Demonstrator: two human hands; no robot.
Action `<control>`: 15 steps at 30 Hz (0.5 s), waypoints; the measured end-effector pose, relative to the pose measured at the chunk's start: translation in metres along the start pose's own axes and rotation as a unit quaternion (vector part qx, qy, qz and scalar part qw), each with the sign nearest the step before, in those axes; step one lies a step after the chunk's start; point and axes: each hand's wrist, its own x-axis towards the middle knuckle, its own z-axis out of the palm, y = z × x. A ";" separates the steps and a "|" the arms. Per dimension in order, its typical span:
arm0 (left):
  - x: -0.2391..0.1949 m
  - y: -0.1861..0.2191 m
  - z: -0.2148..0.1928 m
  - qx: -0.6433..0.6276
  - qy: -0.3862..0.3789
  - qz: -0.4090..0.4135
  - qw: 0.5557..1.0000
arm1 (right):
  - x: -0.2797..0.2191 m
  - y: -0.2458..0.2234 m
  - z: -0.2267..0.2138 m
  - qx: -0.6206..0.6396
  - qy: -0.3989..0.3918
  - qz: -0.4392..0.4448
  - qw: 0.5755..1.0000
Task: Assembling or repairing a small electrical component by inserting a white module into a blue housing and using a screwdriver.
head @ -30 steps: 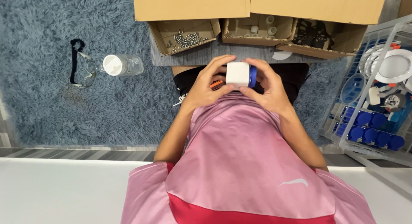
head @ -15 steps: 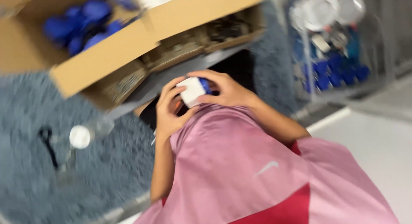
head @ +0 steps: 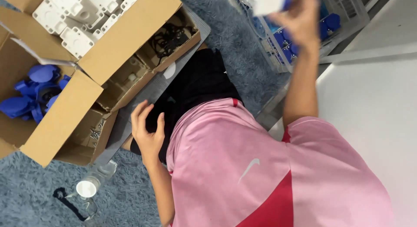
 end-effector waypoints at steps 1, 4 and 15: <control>0.000 -0.002 0.002 -0.001 -0.001 0.000 1.000 | -0.016 0.020 -0.026 -0.001 0.001 0.000 1.000; -0.002 -0.007 0.004 0.005 -0.001 -0.004 1.000 | -0.056 0.068 -0.091 -0.139 0.184 0.074 0.970; -0.002 -0.015 0.007 0.014 -0.019 -0.024 0.999 | -0.103 0.142 -0.167 -0.520 0.052 0.187 0.832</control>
